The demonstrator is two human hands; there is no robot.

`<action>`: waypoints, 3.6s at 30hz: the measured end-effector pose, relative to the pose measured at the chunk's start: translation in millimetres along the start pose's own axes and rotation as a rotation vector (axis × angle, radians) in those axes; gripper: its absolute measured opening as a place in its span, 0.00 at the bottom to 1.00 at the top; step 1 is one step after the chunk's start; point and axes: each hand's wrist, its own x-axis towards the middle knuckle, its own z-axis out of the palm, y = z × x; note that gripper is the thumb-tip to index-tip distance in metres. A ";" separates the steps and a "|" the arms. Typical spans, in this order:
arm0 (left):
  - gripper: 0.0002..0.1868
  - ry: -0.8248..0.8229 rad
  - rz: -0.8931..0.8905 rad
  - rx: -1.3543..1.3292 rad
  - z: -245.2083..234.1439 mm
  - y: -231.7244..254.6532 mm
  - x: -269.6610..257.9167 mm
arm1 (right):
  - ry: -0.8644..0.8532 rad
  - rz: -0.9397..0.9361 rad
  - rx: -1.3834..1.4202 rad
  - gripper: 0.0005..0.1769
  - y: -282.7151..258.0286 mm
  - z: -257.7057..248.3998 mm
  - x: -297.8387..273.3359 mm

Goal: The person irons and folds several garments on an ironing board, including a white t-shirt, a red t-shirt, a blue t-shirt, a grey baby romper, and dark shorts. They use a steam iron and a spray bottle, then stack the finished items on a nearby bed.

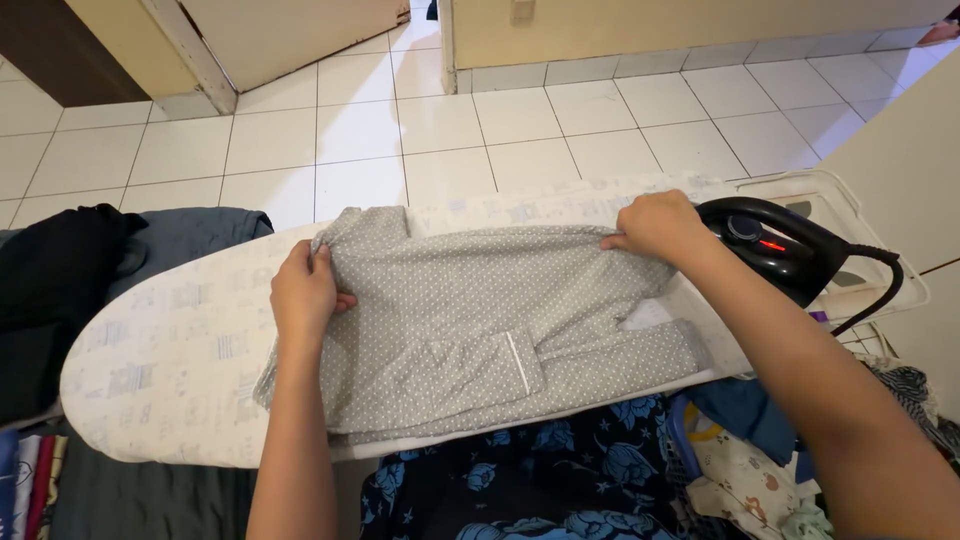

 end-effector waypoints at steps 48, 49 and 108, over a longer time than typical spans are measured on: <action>0.18 -0.077 0.496 0.414 -47.7 -137.3 -59.1 | -0.069 -0.212 0.516 0.29 -10.5 25.5 -100.3; 0.19 -0.061 0.483 0.426 -44.7 -140.2 -59.3 | -0.045 -0.206 0.533 0.28 -9.6 16.4 -98.1; 0.34 -0.140 0.918 0.582 129.8 -8.7 -172.6 | 0.585 0.441 1.496 0.19 -65.3 92.2 -120.7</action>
